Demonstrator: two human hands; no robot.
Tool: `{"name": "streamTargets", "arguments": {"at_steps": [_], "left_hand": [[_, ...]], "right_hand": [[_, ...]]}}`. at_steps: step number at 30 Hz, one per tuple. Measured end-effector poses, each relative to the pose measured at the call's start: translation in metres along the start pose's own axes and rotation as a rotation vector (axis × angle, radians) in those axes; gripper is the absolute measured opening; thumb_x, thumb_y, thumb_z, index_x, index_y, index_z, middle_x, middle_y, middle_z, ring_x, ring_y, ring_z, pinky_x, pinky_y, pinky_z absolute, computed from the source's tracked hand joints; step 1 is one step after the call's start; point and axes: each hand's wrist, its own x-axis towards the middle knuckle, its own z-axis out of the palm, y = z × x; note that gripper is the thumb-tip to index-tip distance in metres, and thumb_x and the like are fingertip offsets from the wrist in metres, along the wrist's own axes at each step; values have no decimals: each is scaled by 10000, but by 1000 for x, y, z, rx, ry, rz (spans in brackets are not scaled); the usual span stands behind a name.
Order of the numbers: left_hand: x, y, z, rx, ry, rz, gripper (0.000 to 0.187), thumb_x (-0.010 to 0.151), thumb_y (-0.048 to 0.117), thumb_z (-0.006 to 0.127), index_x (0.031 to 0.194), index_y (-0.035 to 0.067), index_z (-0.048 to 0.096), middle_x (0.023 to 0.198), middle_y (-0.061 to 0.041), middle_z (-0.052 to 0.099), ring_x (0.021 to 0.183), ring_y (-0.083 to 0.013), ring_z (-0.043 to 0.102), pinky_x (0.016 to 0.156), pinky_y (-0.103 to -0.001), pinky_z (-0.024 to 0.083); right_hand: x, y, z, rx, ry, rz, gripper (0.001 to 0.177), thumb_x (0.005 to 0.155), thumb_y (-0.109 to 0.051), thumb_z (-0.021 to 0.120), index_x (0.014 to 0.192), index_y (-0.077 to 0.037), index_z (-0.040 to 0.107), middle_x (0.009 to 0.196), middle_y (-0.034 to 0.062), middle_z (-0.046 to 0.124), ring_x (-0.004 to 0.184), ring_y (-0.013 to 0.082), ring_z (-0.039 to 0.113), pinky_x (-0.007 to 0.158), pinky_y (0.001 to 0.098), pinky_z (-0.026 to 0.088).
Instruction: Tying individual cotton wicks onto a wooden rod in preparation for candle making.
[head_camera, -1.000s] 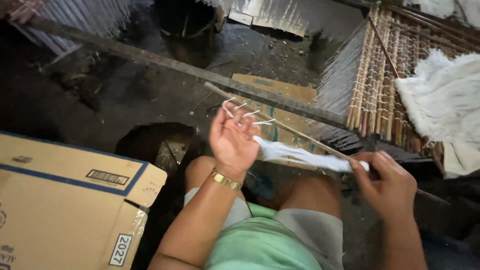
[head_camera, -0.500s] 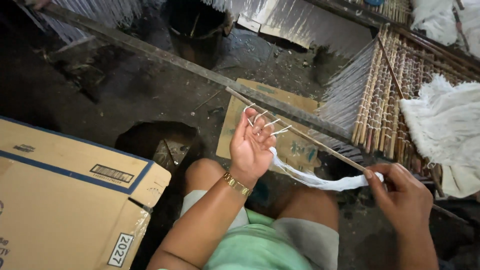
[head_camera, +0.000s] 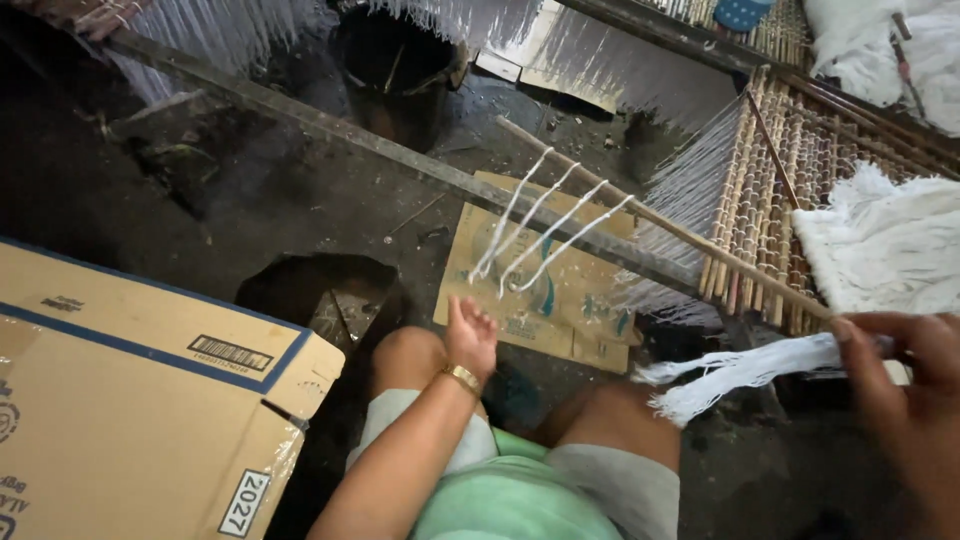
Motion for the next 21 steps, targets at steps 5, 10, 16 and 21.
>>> {"name": "streamTargets", "arguments": {"at_steps": [5,10,16,21], "left_hand": [[-113,-50,87,443,-255,-352,123,1004,229,617,944,134,667,680,81,450,558,-69,442,490,-202,381],[-166,-58,128,848,-899,3,337,1023,397,603,1162,113,717,834,33,649,707,-35,532,675,-189,432],[-178,-2,147,947,-747,208,276,1032,349,608,1145,151,764,831,10,667,749,-47,564,709,-186,495],[-209,-4,155,1262,-946,419,311,852,313,807,917,31,694,796,-160,668,711,-205,570,633,-344,499]], "right_hand": [[-17,-15,21,-407,-78,-53,222,1055,-341,688,1234,-233,765,1052,30,717,967,256,696,852,412,514],[-28,-48,53,-126,-206,-41,200,985,-212,656,1150,-139,744,1011,80,685,922,277,663,823,390,485],[-33,-56,46,-22,-169,-47,225,945,-199,645,1144,-271,723,764,25,627,712,300,689,650,425,562],[-36,-62,52,287,-184,150,262,1043,-217,515,1203,-204,721,665,39,681,622,256,688,605,399,565]]}}
